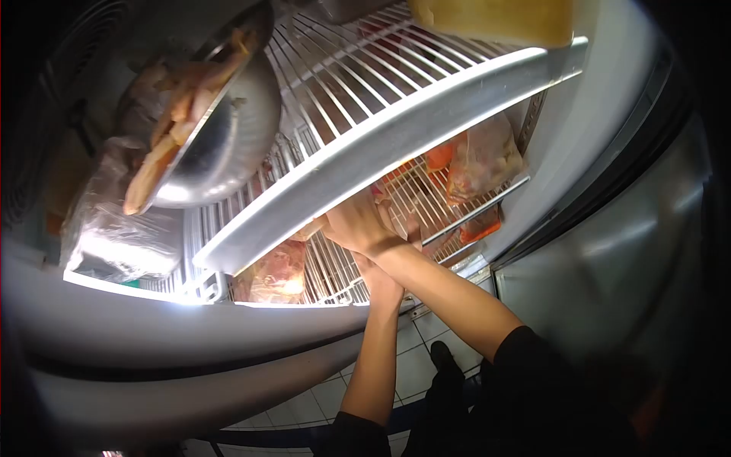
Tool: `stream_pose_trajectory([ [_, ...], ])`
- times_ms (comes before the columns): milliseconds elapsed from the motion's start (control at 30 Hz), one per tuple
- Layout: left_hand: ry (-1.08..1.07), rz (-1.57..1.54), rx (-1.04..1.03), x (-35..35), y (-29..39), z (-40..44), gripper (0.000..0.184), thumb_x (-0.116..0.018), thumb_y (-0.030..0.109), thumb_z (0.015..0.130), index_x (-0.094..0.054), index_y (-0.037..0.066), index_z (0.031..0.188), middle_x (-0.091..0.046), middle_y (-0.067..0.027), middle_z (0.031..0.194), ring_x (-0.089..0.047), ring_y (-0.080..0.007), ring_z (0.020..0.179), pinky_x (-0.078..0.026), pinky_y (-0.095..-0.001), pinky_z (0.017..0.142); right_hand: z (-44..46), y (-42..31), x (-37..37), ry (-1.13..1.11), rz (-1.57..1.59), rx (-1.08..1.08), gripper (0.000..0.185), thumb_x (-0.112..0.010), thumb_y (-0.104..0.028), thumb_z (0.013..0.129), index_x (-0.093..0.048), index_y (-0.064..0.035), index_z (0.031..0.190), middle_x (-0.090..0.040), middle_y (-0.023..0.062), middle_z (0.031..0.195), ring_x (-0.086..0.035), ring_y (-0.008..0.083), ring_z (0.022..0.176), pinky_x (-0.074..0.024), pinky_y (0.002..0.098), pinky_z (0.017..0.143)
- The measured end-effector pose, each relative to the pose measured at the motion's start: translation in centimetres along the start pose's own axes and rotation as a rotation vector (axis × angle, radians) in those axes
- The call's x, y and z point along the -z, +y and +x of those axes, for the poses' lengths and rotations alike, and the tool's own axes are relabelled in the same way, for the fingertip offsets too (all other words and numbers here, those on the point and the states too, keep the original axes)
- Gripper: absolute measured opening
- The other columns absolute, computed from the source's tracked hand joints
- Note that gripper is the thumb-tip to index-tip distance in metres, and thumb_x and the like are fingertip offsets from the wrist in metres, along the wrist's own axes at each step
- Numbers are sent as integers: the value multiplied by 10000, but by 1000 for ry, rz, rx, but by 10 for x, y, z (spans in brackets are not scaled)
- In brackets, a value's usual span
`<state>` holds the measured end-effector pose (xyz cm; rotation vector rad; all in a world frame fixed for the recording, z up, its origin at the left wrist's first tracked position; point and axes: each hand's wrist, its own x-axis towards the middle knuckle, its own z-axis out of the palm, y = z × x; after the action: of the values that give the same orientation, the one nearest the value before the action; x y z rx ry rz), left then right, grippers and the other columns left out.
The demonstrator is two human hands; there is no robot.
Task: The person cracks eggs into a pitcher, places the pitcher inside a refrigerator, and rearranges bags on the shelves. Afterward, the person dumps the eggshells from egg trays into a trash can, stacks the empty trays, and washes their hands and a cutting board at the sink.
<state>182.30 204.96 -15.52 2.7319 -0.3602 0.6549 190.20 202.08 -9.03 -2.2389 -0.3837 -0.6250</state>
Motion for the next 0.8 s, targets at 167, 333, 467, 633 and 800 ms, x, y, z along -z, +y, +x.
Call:
stream_pose_trajectory([
  [167, -315, 13, 103, 15, 11, 6, 889, -440, 644, 1072, -251, 83, 1736, -361, -143, 1761, -285, -344, 1644, -137, -568, 1352, -5, 5, -1, -6, 79, 10, 433, -768, 2, 784, -753, -128, 1197, -679, 181, 1331, -536, 432, 1361, -357, 661, 1142],
  [333, -209, -193, 27, -18, -21, -21, 907, -449, 647, 1055, -231, 108, 1751, -289, -196, 1786, -216, -404, 1665, -100, -628, 1342, -6, 3, 0, 38, 109, 46, 420, -765, -34, 787, -761, -130, 1196, -703, 189, 1296, -575, 445, 1307, -359, 630, 1152],
  [467, -66, 59, -74, -34, -20, -13, 874, -543, 589, 1023, -333, 83, 1704, -385, -225, 1721, -291, -425, 1619, -150, -646, 1315, 5, 14, -2, 88, 172, -62, 320, -740, -130, 863, -758, -117, 1182, -746, 184, 1116, -679, 396, 1112, -470, 584, 1015],
  [633, -97, 96, 14, 16, 15, 21, 637, -658, 525, 951, -657, 78, 1404, -650, -229, 1391, -591, -418, 1311, -420, -612, 1113, 32, 53, 37, 222, 206, -88, 249, -721, -154, 914, -737, -81, 1152, -743, 158, 1053, -684, 347, 1028, -500, 530, 949],
  [800, 102, 46, -23, 14, 18, 21, 472, -723, 414, 898, -712, 101, 1252, -696, -180, 1165, -666, -378, 1097, -501, -544, 987, 59, 95, 65, 170, 143, -85, 206, -702, -178, 964, -715, -46, 1121, -740, 132, 991, -689, 299, 945, -530, 476, 884],
])
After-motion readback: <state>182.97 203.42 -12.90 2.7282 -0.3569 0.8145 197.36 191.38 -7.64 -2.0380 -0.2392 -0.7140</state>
